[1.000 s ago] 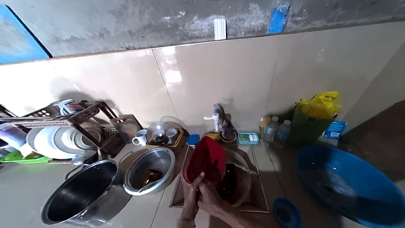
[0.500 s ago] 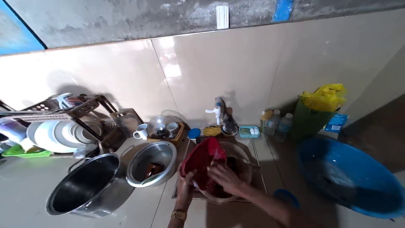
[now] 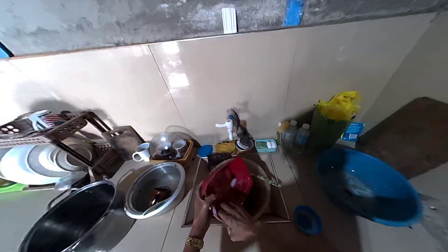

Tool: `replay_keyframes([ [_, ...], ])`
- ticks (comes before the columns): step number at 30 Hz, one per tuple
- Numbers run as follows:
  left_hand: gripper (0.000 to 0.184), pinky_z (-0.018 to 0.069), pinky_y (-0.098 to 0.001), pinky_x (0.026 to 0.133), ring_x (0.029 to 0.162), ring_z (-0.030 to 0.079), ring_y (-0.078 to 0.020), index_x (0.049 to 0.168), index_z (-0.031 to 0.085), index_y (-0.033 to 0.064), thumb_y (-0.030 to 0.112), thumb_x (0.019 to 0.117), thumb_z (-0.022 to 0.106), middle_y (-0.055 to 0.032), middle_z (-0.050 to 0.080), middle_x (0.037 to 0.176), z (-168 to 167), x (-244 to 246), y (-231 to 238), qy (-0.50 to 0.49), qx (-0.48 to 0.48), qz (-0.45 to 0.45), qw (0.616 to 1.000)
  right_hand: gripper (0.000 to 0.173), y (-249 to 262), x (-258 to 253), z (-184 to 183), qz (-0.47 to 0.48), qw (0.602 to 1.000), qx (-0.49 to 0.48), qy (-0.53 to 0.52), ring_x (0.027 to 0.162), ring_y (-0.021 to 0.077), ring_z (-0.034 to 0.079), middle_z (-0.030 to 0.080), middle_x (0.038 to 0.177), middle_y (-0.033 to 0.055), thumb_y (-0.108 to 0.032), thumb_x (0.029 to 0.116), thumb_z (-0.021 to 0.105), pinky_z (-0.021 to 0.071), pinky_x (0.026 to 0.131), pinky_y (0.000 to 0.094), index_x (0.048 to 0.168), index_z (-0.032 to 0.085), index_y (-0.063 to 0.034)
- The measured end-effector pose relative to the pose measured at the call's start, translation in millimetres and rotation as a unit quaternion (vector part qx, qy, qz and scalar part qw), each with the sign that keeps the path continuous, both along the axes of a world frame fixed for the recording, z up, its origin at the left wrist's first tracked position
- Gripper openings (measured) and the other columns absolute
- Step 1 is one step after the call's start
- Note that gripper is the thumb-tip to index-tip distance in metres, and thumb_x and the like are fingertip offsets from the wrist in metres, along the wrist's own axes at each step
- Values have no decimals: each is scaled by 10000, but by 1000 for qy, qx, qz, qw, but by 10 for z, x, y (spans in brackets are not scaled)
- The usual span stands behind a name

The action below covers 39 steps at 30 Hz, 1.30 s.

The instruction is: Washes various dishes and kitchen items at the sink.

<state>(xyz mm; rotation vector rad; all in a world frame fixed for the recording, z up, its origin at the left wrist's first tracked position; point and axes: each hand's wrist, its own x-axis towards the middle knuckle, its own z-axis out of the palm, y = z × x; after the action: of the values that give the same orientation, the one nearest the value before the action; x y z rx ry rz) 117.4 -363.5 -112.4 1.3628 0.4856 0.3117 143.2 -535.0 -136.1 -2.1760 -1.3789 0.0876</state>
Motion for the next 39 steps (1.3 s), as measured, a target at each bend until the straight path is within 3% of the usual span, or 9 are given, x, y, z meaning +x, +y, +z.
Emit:
replay_keyframes([
  [6,902,612,-514,785,1064,677,-336,1594,226,158,164,838,718,-215,596,1324,330,-50,384,64,-19,-64,996,448,1,609,-46,-18,994,-66,-83,1333,405,536,609,1385,197,95,861,639,398,1140,592,1288,658,-39],
  [12,989,572,-451,906,1153,630,-270,1612,124,123,137,823,719,-205,542,1393,-31,-125,-91,-31,-87,54,994,338,527,-115,383,-97,987,29,128,1225,386,619,658,1279,245,-92,872,699,479,1052,547,1184,698,35],
  [16,960,603,-532,656,947,692,-377,1612,144,222,191,819,684,-243,609,1253,-60,-268,219,55,-84,-10,995,381,227,311,99,49,985,-159,-38,1424,451,420,562,1428,242,-23,897,696,272,1173,677,1273,650,22],
  [19,1012,598,-505,816,1115,651,-339,1631,110,212,177,810,702,-228,529,1414,-87,-157,127,19,-91,-4,996,290,435,137,360,10,989,-136,57,1252,440,578,644,1270,264,-93,945,669,424,1076,612,1198,665,50],
  [23,852,606,-414,760,958,693,-226,1544,312,60,121,762,645,-176,642,1219,-250,-211,167,-1,-41,-10,999,669,348,112,176,47,983,-142,108,1328,409,523,561,1413,240,-71,803,813,391,1123,585,1410,547,18],
  [25,843,612,-423,810,1024,690,-225,1558,301,62,105,781,627,-170,621,1291,-245,-234,141,-12,-37,-35,999,565,302,141,17,8,985,-159,67,1330,410,514,595,1375,224,-204,854,796,341,1154,593,1344,608,3],
  [29,796,601,-409,807,1019,682,-199,1584,290,100,211,883,652,-160,614,1307,-155,-131,-40,-3,-16,-29,999,506,288,-20,218,-28,978,32,203,1216,408,601,654,1246,272,2,772,792,442,1070,576,1252,647,64],
  [34,658,617,-479,780,1032,694,-266,1575,304,147,260,991,584,-179,624,1295,-157,-102,-73,32,-74,-15,997,412,-635,135,452,-26,937,223,269,1224,262,647,680,1296,201,113,909,548,496,1092,435,1298,665,43],
  [39,574,612,-494,775,1046,688,-284,1549,349,167,290,1022,540,-162,628,1292,-132,-112,26,66,-115,-17,991,489,-1990,137,820,-229,911,-78,335,1368,340,521,506,1504,241,-41,1044,472,388,1157,461,1530,433,0],
])
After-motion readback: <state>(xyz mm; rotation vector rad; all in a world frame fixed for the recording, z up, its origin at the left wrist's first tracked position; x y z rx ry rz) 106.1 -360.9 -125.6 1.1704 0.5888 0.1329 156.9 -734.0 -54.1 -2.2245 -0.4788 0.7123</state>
